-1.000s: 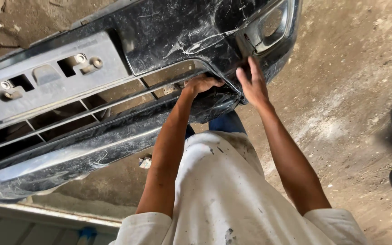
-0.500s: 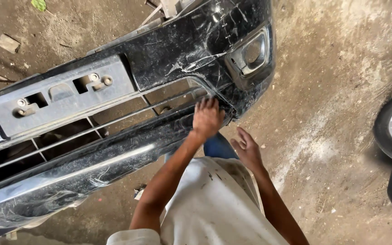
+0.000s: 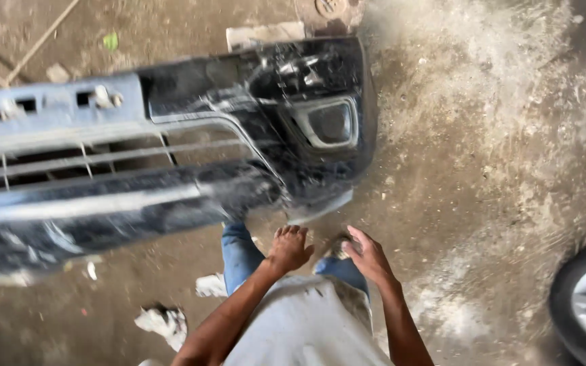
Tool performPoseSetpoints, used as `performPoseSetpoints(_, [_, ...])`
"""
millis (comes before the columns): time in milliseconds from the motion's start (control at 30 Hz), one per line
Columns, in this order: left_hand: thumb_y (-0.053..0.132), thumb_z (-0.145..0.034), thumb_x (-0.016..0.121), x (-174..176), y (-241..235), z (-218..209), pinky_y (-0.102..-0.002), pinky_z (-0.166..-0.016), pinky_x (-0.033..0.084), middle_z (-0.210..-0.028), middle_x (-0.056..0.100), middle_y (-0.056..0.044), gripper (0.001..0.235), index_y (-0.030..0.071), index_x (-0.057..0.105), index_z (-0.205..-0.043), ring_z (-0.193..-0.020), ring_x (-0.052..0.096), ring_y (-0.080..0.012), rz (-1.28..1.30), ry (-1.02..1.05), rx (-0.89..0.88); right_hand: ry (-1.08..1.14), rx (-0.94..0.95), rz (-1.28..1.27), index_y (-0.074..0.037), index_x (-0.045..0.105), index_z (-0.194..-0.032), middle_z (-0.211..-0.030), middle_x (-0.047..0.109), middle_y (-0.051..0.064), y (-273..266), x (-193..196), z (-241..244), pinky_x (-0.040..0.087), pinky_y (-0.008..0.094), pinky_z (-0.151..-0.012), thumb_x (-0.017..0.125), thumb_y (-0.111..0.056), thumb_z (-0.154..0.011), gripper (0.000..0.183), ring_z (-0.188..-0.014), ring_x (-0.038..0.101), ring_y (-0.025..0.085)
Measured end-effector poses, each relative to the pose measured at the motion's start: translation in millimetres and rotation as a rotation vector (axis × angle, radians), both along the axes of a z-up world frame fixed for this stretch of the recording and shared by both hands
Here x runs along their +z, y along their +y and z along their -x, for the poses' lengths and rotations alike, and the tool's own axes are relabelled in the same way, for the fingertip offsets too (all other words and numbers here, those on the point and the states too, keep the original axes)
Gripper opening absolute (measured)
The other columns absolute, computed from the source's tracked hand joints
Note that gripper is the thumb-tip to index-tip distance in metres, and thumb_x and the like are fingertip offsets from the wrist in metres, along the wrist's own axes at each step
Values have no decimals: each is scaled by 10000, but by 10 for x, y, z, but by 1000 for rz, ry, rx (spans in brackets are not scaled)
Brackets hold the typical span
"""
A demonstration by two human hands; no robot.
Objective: The person inspects a damaged black car bumper, then walks to retrieve a screwdriver. They return to the bumper and use the screwdriver to pry and scrape at the damaged area, working on the cracks and edges of the plastic.
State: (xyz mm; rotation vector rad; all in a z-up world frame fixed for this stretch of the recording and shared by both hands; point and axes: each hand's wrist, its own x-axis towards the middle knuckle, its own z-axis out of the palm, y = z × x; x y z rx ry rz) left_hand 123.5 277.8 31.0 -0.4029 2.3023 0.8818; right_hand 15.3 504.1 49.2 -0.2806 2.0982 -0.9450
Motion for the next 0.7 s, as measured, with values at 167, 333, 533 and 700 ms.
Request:
performPoseSetpoints(167, [514,-971,589,106,1474,225,-541,-1109,423,-1333,639,-180,582,82,578,-1362,-1267,605,-370,-58,-94,-58,-60,-56,-82,-58,506,-1476,-1474,586,167,2295,-518,81,485,375,-1066,705,-295,-912,644,-1338,593,269])
performPoseSetpoints(333, [503,-930,642,305,2103,651,-541,-1044,444,-1302,624,-197,579,77,593,-1319,-1261,576,-393,-194,-13,-154,-4,-40,-269,-89,533,-1483,-1449,611,181,3413,-522,646,501,383,-1037,731,-305,-903,650,-1317,599,273])
performPoseSetpoints(533, [495,-942,615,406,1871,862,-527,-1030,462,-1294,649,-171,527,103,623,-1294,-1236,613,-372,-54,113,-7,136,-17,-245,-81,563,-1472,-1410,654,199,2996,-223,1139,515,390,-1046,742,-346,-895,659,-1285,648,288])
performPoseSetpoints(700, [471,-906,645,55,1611,767,-506,-1052,470,-1319,652,-183,501,112,669,-1254,-1255,612,-364,-32,32,116,91,111,-175,-74,540,-1469,-1422,623,198,2448,-101,1193,478,394,-1065,729,-357,-913,652,-1305,608,299])
